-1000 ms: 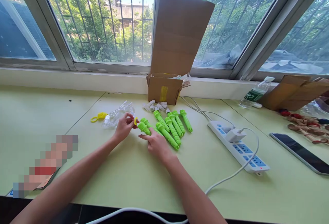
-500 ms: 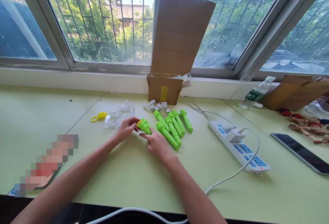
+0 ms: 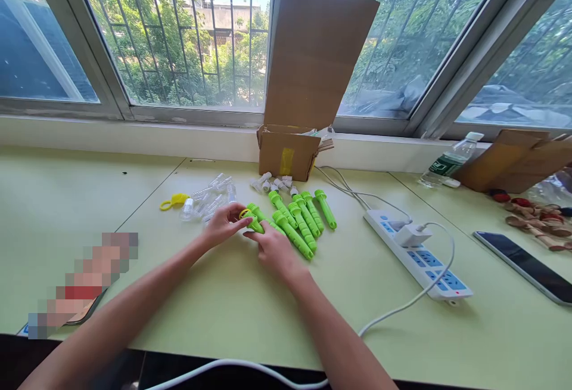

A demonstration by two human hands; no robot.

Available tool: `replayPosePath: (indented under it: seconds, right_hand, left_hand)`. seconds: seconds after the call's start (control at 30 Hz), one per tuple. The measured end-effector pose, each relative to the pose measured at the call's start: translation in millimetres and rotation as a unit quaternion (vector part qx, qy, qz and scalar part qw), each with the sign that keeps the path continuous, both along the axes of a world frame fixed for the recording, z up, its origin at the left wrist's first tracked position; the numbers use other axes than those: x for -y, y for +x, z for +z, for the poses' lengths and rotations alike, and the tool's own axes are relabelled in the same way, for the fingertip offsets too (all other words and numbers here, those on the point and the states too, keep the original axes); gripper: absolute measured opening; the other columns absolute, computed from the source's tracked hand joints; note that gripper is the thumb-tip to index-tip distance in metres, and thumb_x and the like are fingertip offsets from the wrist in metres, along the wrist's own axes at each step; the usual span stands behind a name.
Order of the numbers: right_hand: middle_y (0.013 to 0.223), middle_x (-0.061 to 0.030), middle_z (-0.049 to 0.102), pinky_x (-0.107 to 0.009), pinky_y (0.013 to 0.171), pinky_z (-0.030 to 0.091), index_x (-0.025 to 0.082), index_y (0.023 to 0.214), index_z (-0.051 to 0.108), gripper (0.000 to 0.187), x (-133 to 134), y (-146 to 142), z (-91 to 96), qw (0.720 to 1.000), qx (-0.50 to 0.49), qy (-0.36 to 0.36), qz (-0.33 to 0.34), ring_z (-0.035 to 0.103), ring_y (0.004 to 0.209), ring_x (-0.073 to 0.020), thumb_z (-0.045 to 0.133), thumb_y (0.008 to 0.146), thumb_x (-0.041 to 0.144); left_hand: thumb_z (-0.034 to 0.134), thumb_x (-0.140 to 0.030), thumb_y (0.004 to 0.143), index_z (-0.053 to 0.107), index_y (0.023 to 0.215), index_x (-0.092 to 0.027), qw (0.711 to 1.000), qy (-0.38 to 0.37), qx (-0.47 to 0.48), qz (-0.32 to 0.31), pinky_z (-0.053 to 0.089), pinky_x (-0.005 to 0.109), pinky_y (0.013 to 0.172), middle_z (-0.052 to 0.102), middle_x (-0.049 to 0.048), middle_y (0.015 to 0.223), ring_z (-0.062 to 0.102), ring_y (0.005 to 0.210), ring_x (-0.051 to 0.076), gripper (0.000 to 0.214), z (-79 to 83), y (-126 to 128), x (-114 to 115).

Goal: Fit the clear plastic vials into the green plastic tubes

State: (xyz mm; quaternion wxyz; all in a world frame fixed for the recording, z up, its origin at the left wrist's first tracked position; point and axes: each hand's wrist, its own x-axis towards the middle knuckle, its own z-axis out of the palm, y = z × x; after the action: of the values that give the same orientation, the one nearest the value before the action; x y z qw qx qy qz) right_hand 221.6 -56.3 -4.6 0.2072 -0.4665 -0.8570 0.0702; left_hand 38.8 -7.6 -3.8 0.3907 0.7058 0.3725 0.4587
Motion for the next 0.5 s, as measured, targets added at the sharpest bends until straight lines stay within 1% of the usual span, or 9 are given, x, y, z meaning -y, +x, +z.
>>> replayPosePath:
  seconds: [0.2, 0.33, 0.4, 0.5]
  right_hand:
    - [0.117, -0.0097, 0.055, -0.029, 0.074, 0.046, 0.026, 0.100, 0.071, 0.038, -0.7, -0.1, -0.9, 0.999, -0.042, 0.025, -0.015, 0.062, 0.085, -0.0181, 0.049, 0.077, 0.006]
    - [0.116, -0.0093, 0.057, -0.028, 0.074, 0.046, 0.024, 0.096, 0.070, 0.034, -1.4, -0.2, -1.7, 0.998, -0.061, 0.032, -0.012, 0.062, 0.083, -0.0173, 0.049, 0.076, 0.006]
    - [0.116, -0.0092, 0.058, -0.028, 0.075, 0.046, 0.024, 0.093, 0.070, 0.033, -1.7, -0.4, -2.0, 0.997, -0.062, 0.032, -0.015, 0.062, 0.083, -0.0173, 0.049, 0.075, 0.006]
    - [0.117, -0.0093, 0.057, -0.028, 0.073, 0.045, 0.025, 0.094, 0.070, 0.034, -1.8, -0.7, -2.0, 0.998, -0.057, 0.033, -0.022, 0.062, 0.083, -0.0170, 0.049, 0.075, 0.006]
  left_hand:
    - [0.063, -0.044, 0.079, 0.057, 0.100, -0.015, 1.000, -0.002, 0.013, -0.022, 0.049, 0.025, 0.062, 0.067, 0.0067, 0.086, 0.063, 0.074, 0.015, 0.037, 4.1, -0.3, 2.2]
    - [0.062, -0.044, 0.080, 0.055, 0.102, -0.016, 1.000, -0.005, 0.014, -0.020, 0.049, 0.024, 0.061, 0.067, 0.0065, 0.087, 0.063, 0.075, 0.015, 0.036, 5.2, 0.4, 3.5]
    - [0.062, -0.044, 0.080, 0.055, 0.102, -0.016, 1.000, -0.010, 0.015, -0.019, 0.049, 0.024, 0.061, 0.066, 0.0064, 0.086, 0.063, 0.075, 0.015, 0.037, 4.6, 1.0, 3.4]
    - [0.063, -0.044, 0.079, 0.054, 0.101, -0.016, 0.999, -0.021, 0.022, -0.023, 0.048, 0.024, 0.061, 0.066, 0.0063, 0.086, 0.062, 0.074, 0.014, 0.037, 3.7, 1.4, 2.7]
